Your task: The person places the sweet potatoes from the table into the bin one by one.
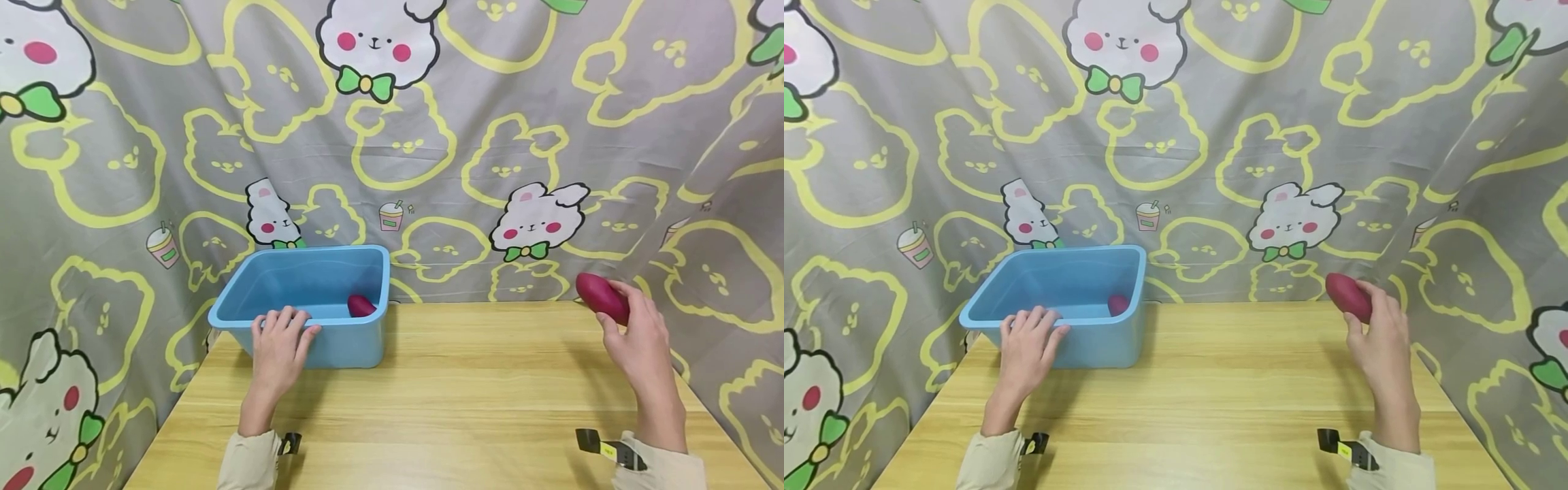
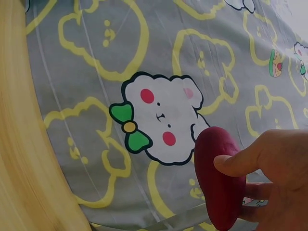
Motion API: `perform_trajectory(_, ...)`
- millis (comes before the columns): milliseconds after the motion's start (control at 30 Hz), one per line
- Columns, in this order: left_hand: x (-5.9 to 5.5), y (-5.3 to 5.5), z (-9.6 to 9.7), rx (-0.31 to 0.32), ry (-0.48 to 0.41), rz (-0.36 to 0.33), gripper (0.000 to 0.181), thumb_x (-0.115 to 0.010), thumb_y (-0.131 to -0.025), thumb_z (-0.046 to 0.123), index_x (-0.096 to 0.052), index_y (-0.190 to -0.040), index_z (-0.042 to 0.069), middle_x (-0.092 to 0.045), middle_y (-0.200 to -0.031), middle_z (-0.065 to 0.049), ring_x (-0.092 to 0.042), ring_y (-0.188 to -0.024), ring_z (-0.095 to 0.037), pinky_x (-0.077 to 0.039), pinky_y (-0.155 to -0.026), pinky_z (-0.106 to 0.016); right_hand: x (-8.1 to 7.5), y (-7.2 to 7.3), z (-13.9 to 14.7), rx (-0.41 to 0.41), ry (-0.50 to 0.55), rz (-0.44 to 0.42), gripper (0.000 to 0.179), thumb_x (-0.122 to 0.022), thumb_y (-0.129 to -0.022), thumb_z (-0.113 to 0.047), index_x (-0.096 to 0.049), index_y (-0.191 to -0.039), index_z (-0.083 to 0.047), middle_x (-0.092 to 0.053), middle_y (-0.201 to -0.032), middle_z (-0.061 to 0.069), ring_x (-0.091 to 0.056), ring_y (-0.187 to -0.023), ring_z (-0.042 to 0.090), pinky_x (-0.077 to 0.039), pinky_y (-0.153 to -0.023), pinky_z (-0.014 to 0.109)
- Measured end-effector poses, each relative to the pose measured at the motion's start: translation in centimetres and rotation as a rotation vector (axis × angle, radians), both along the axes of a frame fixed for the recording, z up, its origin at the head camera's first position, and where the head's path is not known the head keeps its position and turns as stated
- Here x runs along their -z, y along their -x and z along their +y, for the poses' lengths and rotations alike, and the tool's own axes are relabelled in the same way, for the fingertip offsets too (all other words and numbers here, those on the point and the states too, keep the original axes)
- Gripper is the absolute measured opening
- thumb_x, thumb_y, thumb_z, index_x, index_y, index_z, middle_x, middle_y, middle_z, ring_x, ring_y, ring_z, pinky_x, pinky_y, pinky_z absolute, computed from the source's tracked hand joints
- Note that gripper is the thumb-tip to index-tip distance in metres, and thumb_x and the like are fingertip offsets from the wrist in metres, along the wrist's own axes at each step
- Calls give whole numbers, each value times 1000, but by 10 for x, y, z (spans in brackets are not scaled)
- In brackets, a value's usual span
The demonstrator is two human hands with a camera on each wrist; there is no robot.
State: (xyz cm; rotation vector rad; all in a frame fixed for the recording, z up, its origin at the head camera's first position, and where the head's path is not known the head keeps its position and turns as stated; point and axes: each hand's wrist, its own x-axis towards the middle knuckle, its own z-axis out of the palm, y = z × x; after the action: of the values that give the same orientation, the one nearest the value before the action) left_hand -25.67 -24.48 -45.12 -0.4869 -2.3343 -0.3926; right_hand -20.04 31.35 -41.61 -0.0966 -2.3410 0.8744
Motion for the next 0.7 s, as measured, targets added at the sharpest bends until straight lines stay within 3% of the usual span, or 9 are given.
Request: perform_trajectory(700, -1, 0, 0, 2, 5, 0, 20, -62, -102, 36, -63, -101, 16, -57, -98, -7, -48, -98, -34, -25, -100, -63, -4, 0, -16, -38, -46, 39, 62, -67, -90, 9, -46, -147, 1, -50, -129, 36, -45, -112, 55, -31, -88, 67)
